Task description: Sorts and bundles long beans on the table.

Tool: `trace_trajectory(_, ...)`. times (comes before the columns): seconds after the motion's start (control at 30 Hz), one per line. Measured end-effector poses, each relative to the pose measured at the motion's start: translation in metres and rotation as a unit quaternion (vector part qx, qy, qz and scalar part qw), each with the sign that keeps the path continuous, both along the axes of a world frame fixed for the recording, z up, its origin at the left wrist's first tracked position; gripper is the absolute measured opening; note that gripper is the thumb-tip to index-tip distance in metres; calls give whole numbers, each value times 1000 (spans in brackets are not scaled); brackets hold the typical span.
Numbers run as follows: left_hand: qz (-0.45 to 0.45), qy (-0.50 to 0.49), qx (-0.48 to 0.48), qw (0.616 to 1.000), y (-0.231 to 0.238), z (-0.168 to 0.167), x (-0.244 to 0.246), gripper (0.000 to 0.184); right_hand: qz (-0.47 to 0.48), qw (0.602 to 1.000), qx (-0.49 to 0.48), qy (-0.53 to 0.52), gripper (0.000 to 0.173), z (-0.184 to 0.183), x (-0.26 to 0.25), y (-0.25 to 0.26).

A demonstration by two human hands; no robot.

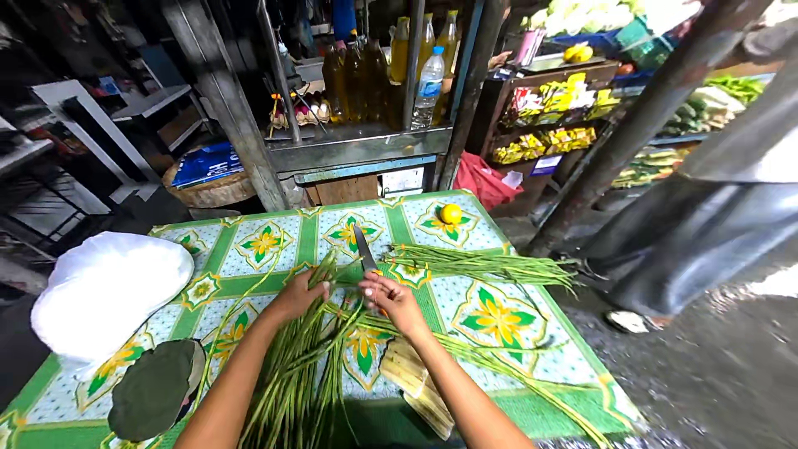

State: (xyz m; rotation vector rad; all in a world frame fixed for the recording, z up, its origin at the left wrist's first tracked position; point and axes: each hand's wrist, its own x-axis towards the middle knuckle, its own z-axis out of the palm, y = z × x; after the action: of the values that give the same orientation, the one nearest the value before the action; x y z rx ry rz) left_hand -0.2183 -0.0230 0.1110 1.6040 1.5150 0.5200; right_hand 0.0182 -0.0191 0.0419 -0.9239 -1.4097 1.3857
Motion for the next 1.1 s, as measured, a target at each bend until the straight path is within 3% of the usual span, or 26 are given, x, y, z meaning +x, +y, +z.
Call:
trace_trajectory(0.13,-44,-78,18,996,-12,14,17,29,2,997,34,63,41,47,-14,15)
trace_trajectory(0.2,-68,-96,25,993,-16,16,24,22,20,996,43,69,33,61,-16,15)
trace_trajectory(0.43,-177,-158,15,971,-13,20,39,30,57,990,93,93,14,68,-5,2)
trace_trajectory(0.47,-185,-185,8,965,-11,18,41,32,48,988,105,104,16,68,-2,-1)
trace_trajectory(0.57,-191,-196,-35,961,-8,16,49,29,7,985,158,69,44,70,6,-6)
trace_trajectory(0.67,-183,-76,-75,977,-6,20,64,24,-61,966,241,-76,63,69,16,-5)
trace_trajectory(0.7,-182,-35,-81,979,-5,21,70,28,-86,951,273,-115,61,68,18,-6)
trace_trajectory(0.77,-184,6,-78,980,-4,24,81,32,-123,926,318,-158,37,64,22,-7)
trace_trajectory(0.83,-211,-30,-67,975,-6,24,84,34,-130,924,320,-164,20,61,28,-7)
trace_trajectory(0.9,-252,-94,-56,961,-10,21,84,34,-105,948,271,-130,18,61,36,-8)
trace_trajectory(0.93,-253,-118,-45,959,-13,19,85,31,-88,965,226,-99,20,63,39,-11)
trace_trajectory(0.97,-238,-143,-26,960,-17,16,85,29,-66,980,175,-69,33,67,41,-13)
trace_trajectory(1.03,-190,-200,21,961,-23,14,86,28,-34,996,87,-17,81,71,40,-21)
trace_trajectory(1.07,-159,-228,37,960,-26,17,87,27,-29,997,70,-7,95,69,36,-25)
trace_trajectory(1.1,-123,-253,53,958,-27,20,88,24,-30,996,86,-15,97,65,31,-31)
